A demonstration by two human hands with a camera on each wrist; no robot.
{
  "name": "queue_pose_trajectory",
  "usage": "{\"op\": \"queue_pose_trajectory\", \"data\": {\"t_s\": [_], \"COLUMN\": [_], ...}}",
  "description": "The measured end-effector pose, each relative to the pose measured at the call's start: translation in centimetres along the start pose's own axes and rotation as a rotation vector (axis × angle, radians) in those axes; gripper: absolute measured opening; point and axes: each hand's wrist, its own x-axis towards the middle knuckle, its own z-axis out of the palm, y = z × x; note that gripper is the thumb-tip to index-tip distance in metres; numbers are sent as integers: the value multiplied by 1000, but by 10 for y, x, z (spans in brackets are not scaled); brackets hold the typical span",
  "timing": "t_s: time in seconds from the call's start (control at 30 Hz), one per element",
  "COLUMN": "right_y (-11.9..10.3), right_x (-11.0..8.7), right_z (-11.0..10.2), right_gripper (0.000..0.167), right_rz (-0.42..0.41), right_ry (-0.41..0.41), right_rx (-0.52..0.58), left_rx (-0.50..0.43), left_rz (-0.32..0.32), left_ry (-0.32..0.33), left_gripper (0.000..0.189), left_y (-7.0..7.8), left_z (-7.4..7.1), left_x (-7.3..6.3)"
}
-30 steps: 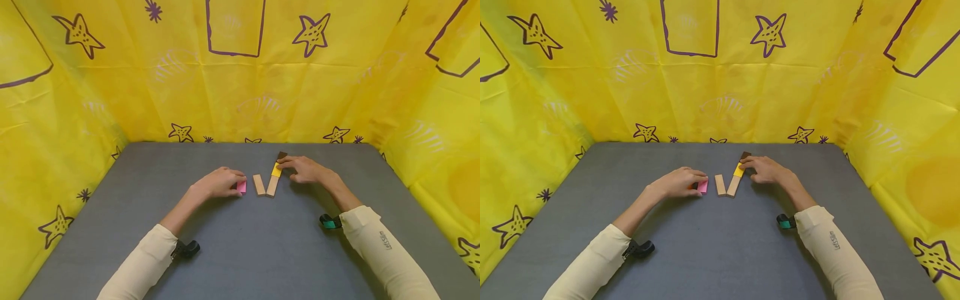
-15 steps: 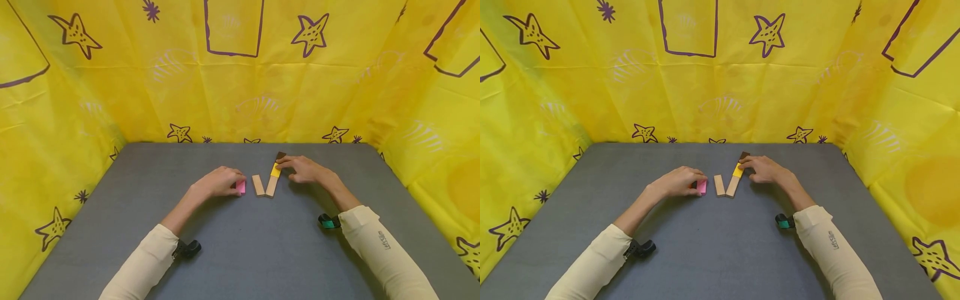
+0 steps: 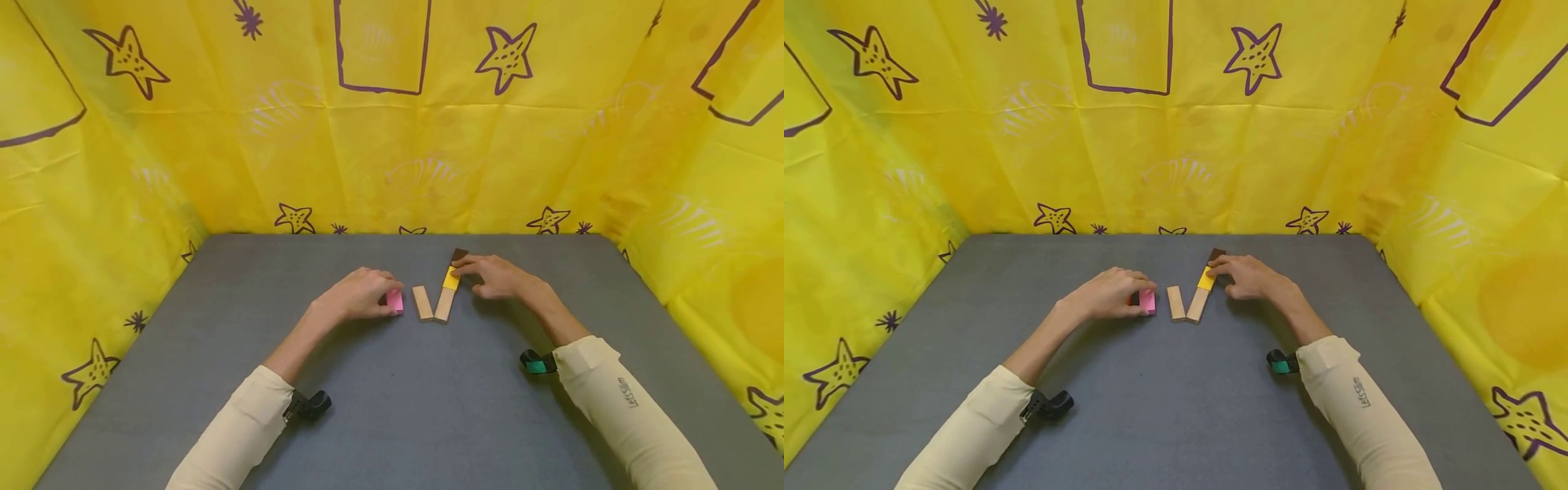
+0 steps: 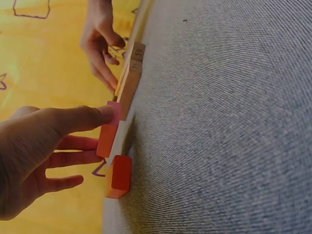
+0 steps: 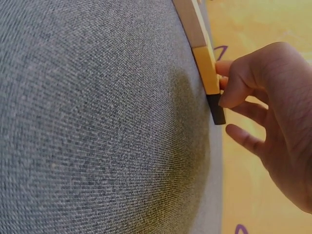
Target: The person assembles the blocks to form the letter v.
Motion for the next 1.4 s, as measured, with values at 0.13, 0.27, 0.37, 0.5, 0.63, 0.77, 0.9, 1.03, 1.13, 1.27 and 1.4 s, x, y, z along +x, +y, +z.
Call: {"op": "queue_pose_trajectory", "data": {"t_s": [0.13,0.27,0.37,0.5,0.63,0.77,0.9,1.03,1.13,1.27,1.4], "right_y": [1,3,3,3,3,2,1,1,-1,-2,-2], "right_x": [-2,-3,-3,-4,-4,-3,-2,0,1,2,2], "right_z": [0,-1,-1,0,0,0,1,0,0,2,3], "right_gripper": [56,56,56,57,57,56,57,56,56,57,56], "right_rz": [11,13,13,18,23,9,3,6,5,8,21], "right_ry": [-6,4,5,-5,-3,7,10,16,20,11,4], "right_rx": [4,2,2,-1,1,4,15,5,1,14,14], "left_rx": [16,18,18,22,17,18,25,2,-30,-75,-99], "left_rz": [16,0,-17,-20,-37,-63,-59,-66,-97,-154,-184], "left_ry": [23,20,23,40,36,24,26,34,20,-7,-18], "left_gripper": [36,40,43,43,45,47,49,51,52,54,53], "left_y": [0,1,1,1,2,3,2,-1,-6,-15,-19], "left_z": [-2,-7,-13,-19,-24,-27,-26,-22,-17,-8,-2], "left_x": [3,8,13,21,30,37,41,47,52,58,63]}}
